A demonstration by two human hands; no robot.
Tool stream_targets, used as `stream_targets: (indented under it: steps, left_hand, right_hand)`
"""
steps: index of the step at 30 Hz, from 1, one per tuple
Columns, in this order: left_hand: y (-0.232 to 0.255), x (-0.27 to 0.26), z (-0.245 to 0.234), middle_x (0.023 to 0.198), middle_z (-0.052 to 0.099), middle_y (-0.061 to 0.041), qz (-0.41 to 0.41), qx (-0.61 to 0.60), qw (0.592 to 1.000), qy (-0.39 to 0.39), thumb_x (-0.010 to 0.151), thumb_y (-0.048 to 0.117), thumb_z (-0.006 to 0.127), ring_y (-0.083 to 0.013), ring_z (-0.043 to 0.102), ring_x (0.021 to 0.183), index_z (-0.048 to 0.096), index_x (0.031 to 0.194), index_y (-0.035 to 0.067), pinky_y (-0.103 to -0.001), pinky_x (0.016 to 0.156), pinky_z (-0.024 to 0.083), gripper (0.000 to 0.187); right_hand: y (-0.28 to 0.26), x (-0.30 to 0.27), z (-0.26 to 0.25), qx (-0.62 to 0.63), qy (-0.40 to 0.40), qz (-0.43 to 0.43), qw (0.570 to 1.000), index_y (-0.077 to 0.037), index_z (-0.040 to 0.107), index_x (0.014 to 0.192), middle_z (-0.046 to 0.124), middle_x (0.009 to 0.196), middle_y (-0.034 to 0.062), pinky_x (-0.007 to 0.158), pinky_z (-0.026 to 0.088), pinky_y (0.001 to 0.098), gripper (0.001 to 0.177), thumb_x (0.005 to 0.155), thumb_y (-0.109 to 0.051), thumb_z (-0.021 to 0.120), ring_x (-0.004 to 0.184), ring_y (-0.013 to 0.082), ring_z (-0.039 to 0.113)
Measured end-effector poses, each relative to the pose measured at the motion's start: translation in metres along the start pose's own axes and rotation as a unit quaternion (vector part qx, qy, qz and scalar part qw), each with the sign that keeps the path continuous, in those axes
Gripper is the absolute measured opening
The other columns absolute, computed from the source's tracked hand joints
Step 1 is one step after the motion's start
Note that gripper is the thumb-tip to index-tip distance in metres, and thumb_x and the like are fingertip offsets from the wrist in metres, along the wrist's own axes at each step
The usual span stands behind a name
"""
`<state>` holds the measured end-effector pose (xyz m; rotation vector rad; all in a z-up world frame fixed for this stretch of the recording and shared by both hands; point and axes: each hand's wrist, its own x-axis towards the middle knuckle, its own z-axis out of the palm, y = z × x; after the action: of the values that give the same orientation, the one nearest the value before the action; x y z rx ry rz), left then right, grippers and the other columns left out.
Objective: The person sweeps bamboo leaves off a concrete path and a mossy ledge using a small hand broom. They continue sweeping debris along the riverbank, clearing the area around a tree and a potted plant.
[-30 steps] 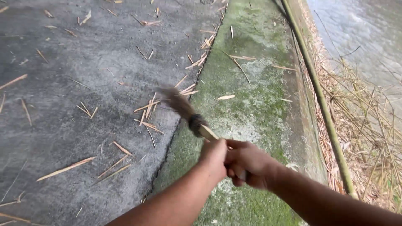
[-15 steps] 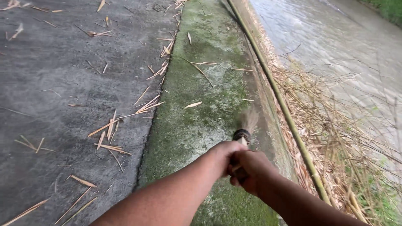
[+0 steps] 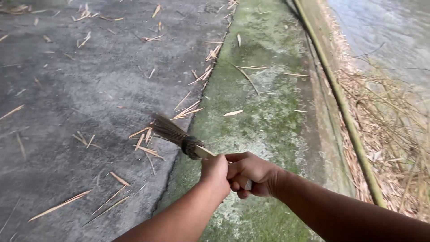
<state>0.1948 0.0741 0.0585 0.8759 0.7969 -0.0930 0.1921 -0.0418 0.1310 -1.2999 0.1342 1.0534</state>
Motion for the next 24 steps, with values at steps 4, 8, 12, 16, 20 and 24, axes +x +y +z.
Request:
stream_targets:
  steps: [4,8,12,16,20,24]
  left_hand:
    - [-0.013,-0.010,0.024,0.093,0.060,-0.013,0.003,-0.018,0.998,-0.062,0.092,0.006,0.046,-0.0270,0.063,0.074,0.047,0.125,0.002,-0.045,0.053,0.053,0.033]
    - [-0.027,0.008,0.072,0.082,0.062,-0.010,-0.069,0.083,0.980,-0.168,0.094,0.022,0.056,-0.0264,0.058,0.066,0.054,0.113,0.006,-0.042,0.046,0.042,0.025]
    - [-0.025,0.004,0.140,0.084,0.070,-0.011,-0.126,0.198,0.928,-0.290,0.094,0.026,0.059,-0.0270,0.066,0.067,0.064,0.103,0.008,-0.045,0.050,0.054,0.021]
    - [-0.052,0.045,0.200,0.090,0.073,-0.012,-0.167,0.236,0.881,-0.375,0.093,0.026,0.062,-0.0265,0.071,0.069,0.066,0.100,0.008,-0.043,0.054,0.059,0.019]
    - [-0.082,0.098,0.219,0.082,0.071,-0.010,-0.195,0.260,0.833,-0.448,0.089,0.030,0.065,-0.0280,0.068,0.063,0.067,0.091,0.009,-0.042,0.050,0.054,0.022]
    - [-0.067,0.105,0.150,0.083,0.071,-0.010,-0.228,0.268,0.841,-0.411,0.086,0.028,0.065,-0.0294,0.071,0.070,0.066,0.092,0.010,-0.046,0.057,0.058,0.019]
  right_hand:
    - [-0.006,-0.036,-0.007,-0.031,0.015,-0.035,0.999,0.000,0.057,0.141,0.063,0.073,0.0115,0.033,0.042,0.0317,0.059,0.082,0.005,0.059,0.046,0.0152,0.057]
    - [-0.012,-0.059,-0.025,-0.008,0.154,-0.075,0.985,-0.002,0.058,0.135,0.058,0.068,0.0129,0.031,0.039,0.0351,0.053,0.083,0.005,0.060,0.043,0.0189,0.054]
    - [-0.025,-0.064,-0.066,0.060,0.276,-0.132,0.950,0.002,0.061,0.114,0.057,0.065,0.0134,0.031,0.036,0.0390,0.030,0.085,0.003,0.056,0.042,0.0239,0.051]
    - [-0.034,-0.060,-0.121,0.105,0.392,-0.119,0.906,0.010,0.058,0.092,0.055,0.061,0.0188,0.032,0.037,0.0411,0.014,0.092,-0.004,0.055,0.042,0.0288,0.052]
    - [-0.029,-0.047,-0.132,0.144,0.394,-0.113,0.901,0.002,0.056,0.084,0.054,0.061,0.0152,0.034,0.040,0.0380,0.016,0.095,-0.009,0.054,0.044,0.0255,0.055]
    - [-0.014,-0.007,-0.102,0.174,0.394,-0.050,0.901,0.003,0.059,0.090,0.063,0.067,0.0179,0.037,0.042,0.0351,0.021,0.100,-0.015,0.056,0.047,0.0233,0.056]
